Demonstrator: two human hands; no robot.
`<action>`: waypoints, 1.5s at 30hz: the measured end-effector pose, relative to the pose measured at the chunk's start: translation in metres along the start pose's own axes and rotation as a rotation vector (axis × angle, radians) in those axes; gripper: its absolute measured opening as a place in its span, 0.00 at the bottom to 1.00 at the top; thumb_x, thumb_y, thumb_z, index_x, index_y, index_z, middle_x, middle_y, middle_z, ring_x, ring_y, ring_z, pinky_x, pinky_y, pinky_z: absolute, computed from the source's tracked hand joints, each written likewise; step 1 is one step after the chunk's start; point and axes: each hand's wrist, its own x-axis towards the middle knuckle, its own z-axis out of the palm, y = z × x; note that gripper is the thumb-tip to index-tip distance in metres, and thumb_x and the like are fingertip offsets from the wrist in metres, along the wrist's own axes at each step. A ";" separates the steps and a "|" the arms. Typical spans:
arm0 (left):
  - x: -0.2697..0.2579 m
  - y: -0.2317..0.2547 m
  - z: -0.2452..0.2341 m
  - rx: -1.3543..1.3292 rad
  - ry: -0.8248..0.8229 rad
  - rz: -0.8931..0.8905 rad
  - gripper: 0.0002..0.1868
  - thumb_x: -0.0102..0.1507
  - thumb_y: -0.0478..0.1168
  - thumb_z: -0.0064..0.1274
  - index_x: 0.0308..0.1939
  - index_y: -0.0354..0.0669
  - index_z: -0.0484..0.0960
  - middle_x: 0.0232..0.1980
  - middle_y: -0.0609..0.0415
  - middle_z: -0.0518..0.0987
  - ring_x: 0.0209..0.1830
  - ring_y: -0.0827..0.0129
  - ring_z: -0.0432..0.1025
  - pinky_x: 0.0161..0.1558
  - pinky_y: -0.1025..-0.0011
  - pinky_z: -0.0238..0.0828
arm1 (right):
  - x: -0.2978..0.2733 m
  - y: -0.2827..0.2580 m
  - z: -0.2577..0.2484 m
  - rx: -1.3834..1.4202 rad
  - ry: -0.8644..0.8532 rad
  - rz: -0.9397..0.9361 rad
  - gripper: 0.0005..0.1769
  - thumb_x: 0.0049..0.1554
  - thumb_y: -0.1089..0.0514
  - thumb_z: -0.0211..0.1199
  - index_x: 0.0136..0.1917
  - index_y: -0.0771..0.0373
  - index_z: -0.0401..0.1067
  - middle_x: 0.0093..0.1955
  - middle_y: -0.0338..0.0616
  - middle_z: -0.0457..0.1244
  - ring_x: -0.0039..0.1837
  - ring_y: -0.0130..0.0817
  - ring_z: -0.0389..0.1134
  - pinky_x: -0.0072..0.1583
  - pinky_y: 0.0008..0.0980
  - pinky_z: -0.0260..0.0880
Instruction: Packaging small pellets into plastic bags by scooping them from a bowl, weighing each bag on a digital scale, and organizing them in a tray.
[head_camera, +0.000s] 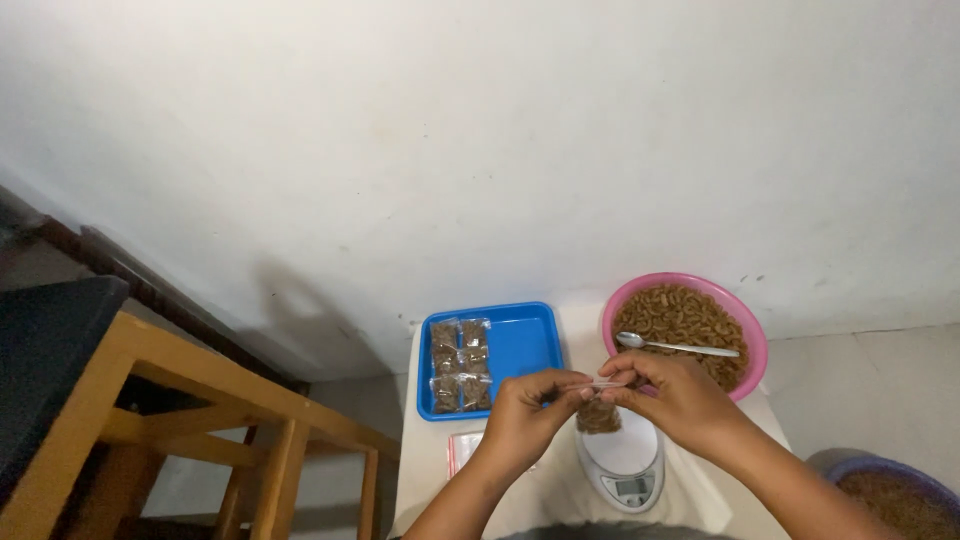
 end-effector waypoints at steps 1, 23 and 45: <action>-0.002 0.002 0.000 -0.002 -0.003 -0.007 0.09 0.63 0.41 0.60 0.43 0.44 0.90 0.45 0.56 0.89 0.45 0.74 0.81 0.46 0.75 0.80 | -0.002 -0.001 0.001 0.001 -0.003 0.008 0.15 0.49 0.48 0.73 0.51 0.47 0.85 0.45 0.33 0.78 0.52 0.20 0.77 0.57 0.23 0.72; -0.004 0.008 0.000 -0.066 -0.015 0.025 0.11 0.65 0.43 0.56 0.46 0.45 0.88 0.43 0.55 0.88 0.45 0.71 0.81 0.47 0.74 0.80 | -0.004 0.005 0.011 0.103 0.026 0.013 0.12 0.52 0.46 0.69 0.45 0.51 0.86 0.43 0.27 0.77 0.47 0.21 0.76 0.51 0.26 0.70; -0.012 0.008 0.003 0.066 0.007 0.248 0.09 0.67 0.43 0.53 0.42 0.43 0.85 0.42 0.55 0.84 0.44 0.68 0.78 0.43 0.72 0.75 | -0.012 0.012 0.019 0.119 0.125 -0.231 0.08 0.53 0.49 0.69 0.39 0.52 0.83 0.38 0.26 0.75 0.41 0.20 0.72 0.45 0.26 0.68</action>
